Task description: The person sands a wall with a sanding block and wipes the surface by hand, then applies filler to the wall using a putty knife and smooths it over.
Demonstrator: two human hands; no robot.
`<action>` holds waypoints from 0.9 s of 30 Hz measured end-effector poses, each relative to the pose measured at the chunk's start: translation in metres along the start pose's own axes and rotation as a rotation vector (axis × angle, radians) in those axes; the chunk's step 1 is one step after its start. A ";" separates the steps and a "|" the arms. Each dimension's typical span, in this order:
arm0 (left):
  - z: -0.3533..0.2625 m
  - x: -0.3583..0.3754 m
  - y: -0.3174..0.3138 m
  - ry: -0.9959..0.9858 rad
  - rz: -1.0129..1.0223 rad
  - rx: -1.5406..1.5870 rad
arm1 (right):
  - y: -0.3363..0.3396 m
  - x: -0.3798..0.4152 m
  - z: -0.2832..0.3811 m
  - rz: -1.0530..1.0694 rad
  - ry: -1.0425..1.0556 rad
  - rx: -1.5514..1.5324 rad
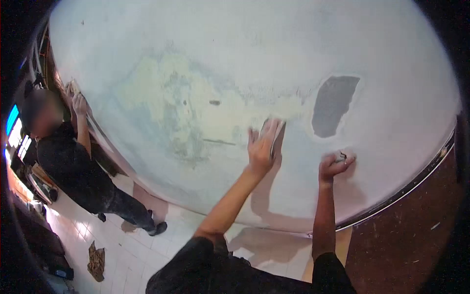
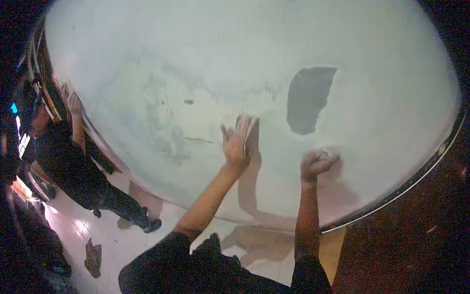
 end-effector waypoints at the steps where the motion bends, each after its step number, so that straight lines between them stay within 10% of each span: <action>1: -0.007 -0.018 -0.001 0.008 0.014 0.027 | -0.001 -0.004 0.008 0.011 0.040 0.032; 27: -0.024 -0.050 -0.005 0.063 0.098 0.031 | -0.003 0.009 -0.004 0.042 0.104 0.105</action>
Point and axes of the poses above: each hand's wrist, its own x-axis away from the middle knuckle, its own y-axis out of the back of the hand, z = x × y, the point moved 5 cm from there along -x, towards the middle knuckle, and after that the axes turned 12 degrees about -z, right-handed, at the moved point
